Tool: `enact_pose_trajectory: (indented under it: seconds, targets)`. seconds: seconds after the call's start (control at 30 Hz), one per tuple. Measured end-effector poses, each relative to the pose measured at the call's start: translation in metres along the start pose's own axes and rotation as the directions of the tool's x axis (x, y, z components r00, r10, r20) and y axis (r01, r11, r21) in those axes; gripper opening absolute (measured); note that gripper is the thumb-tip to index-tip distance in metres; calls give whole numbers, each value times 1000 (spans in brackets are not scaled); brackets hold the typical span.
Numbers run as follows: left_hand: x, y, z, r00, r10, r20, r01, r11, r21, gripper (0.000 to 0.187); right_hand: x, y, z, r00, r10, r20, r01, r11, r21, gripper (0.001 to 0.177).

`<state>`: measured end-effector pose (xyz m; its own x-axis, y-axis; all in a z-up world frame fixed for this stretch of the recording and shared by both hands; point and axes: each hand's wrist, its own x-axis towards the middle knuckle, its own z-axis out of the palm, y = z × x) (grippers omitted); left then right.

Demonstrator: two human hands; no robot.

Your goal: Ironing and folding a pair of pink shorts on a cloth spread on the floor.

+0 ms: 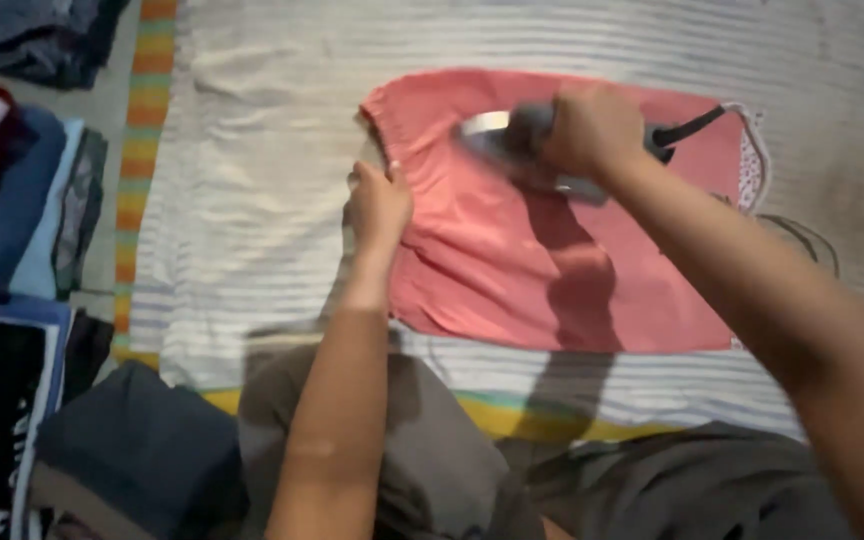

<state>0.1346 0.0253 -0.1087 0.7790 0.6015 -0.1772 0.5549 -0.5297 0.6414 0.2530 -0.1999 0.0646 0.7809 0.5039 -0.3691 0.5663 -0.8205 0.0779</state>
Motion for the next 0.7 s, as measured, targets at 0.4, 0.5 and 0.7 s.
enact_pose_trajectory:
  seconds: [0.4, 0.5, 0.7]
  targets:
    - [-16, 1, -23, 984, -4, 178, -12, 996, 85, 34, -53, -31, 8, 994, -94, 46, 88, 988, 129, 42]
    - [-12, 3, -20, 984, -29, 173, 18, 998, 61, 37, -31, -41, -9, 997, -54, -46, 59, 992, 112, 46]
    - [-2, -20, 12, 973, 29, 230, -43, 997, 57, 45, 36, -32, 14, 890, 390, -237, -294, 887, 357, 23]
